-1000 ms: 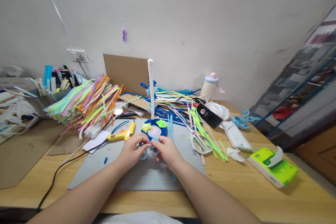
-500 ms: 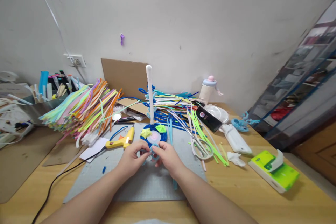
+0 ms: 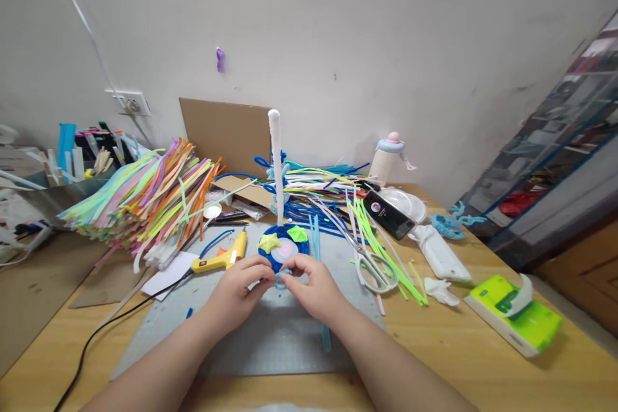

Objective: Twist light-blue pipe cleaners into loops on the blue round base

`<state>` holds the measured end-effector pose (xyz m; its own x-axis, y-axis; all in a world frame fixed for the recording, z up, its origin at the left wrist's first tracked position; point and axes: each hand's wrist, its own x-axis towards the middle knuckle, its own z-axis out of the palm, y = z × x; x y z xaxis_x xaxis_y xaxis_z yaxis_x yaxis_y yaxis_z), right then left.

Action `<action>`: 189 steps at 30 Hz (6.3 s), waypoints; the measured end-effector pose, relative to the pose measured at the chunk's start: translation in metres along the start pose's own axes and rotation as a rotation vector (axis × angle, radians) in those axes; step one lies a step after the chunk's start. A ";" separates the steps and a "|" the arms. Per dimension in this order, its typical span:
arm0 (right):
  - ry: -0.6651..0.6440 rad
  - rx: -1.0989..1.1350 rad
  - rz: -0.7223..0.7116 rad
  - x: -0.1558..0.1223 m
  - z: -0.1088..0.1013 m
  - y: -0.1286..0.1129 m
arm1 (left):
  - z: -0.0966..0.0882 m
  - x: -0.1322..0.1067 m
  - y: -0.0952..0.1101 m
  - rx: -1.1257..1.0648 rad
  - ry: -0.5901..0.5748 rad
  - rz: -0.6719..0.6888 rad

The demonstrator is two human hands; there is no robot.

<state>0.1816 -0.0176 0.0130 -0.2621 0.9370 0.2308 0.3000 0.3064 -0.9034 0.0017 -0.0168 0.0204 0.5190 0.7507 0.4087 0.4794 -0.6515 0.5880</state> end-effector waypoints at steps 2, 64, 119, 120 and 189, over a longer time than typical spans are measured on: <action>-0.077 -0.048 -0.009 -0.001 -0.001 -0.001 | -0.004 0.002 -0.002 0.054 -0.060 0.048; 0.128 0.907 0.460 -0.005 0.025 0.013 | 0.033 0.001 -0.022 -1.102 0.173 -0.612; 0.047 0.764 0.265 -0.012 0.017 0.000 | 0.021 -0.003 0.007 -1.162 -0.072 -0.512; 0.044 0.780 0.270 -0.012 0.016 -0.001 | 0.021 -0.003 0.007 -1.200 -0.083 -0.518; 0.024 0.360 0.200 -0.017 0.022 0.002 | 0.015 0.002 0.003 -0.958 0.161 -0.593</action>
<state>0.1666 -0.0368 -0.0011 -0.2086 0.9771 0.0424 0.0017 0.0437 -0.9990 0.0149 -0.0191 0.0130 0.2604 0.9632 -0.0674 -0.1550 0.1106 0.9817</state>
